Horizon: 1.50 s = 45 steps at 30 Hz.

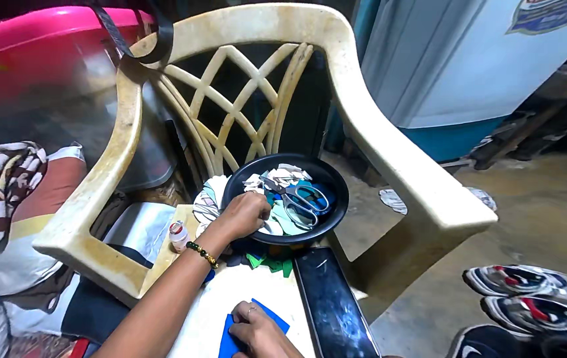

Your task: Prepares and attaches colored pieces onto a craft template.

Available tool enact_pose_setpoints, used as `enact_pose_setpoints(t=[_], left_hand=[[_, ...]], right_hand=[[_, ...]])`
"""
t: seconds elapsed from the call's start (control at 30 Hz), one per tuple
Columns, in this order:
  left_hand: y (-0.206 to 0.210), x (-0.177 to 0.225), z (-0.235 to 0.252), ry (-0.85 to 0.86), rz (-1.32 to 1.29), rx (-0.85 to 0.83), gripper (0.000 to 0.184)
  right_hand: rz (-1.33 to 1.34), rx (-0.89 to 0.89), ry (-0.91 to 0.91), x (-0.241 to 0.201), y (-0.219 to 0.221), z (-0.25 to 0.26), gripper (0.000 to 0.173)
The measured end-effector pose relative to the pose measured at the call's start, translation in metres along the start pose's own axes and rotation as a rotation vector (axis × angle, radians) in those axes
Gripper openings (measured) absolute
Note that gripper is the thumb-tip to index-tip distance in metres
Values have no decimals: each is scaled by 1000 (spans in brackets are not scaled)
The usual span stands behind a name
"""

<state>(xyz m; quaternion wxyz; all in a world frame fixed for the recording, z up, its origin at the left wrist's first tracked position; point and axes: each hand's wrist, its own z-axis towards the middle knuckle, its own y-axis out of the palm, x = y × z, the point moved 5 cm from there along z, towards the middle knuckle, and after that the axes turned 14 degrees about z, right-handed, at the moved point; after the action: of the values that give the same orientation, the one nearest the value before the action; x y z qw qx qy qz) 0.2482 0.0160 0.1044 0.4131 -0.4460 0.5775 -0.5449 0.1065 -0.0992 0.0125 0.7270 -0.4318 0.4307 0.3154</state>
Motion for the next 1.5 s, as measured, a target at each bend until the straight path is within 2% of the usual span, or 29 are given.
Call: enact_pose_setpoints(t=[0.17, 0.27, 0.47, 0.53, 0.63, 0.7, 0.77, 0.83, 1.07, 1.2, 1.27, 1.33, 1.4, 1.5], left_hand=[[-1, -3, 0, 25, -88, 3, 8], [-8, -9, -4, -22, -201, 51, 5], [-29, -4, -45, -235, -657, 335, 7], [-28, 8, -71, -249, -807, 399, 15], [-12, 23, -109, -212, -945, 425, 21], [5, 30, -130, -179, -1010, 406, 22], [22, 34, -145, -144, -1030, 365, 24], [38, 36, -157, -132, -1043, 323, 25], [59, 39, -184, -274, -1118, 297, 33], [59, 42, -191, -289, -1158, 366, 39], [58, 44, -192, -290, -1124, 443, 31], [55, 45, -193, -284, -1041, 540, 14], [51, 47, -195, -261, -915, 620, 5], [44, 54, -201, -203, -722, 648, 12]], right_hand=[[5, -9, 4, 0, 0, 0, 19], [2, -13, 2, 1, 0, 0, 18], [65, -6, 5, -3, -3, -1, 21], [166, 185, -77, -5, -13, -5, 16], [500, 561, -205, 0, -38, -13, 11], [734, 640, -182, 4, -51, -16, 19], [962, 605, -126, 8, -55, -15, 27], [1084, 561, -68, 10, -53, -13, 27], [889, 630, -27, 8, -48, -11, 13], [806, 604, -128, 7, -45, -11, 13], [826, 573, -148, 5, -43, -10, 10], [931, 512, -126, 4, -39, -9, 10], [1061, 425, -94, 2, -35, -8, 12], [1188, 345, -82, 2, -27, -7, 12]])
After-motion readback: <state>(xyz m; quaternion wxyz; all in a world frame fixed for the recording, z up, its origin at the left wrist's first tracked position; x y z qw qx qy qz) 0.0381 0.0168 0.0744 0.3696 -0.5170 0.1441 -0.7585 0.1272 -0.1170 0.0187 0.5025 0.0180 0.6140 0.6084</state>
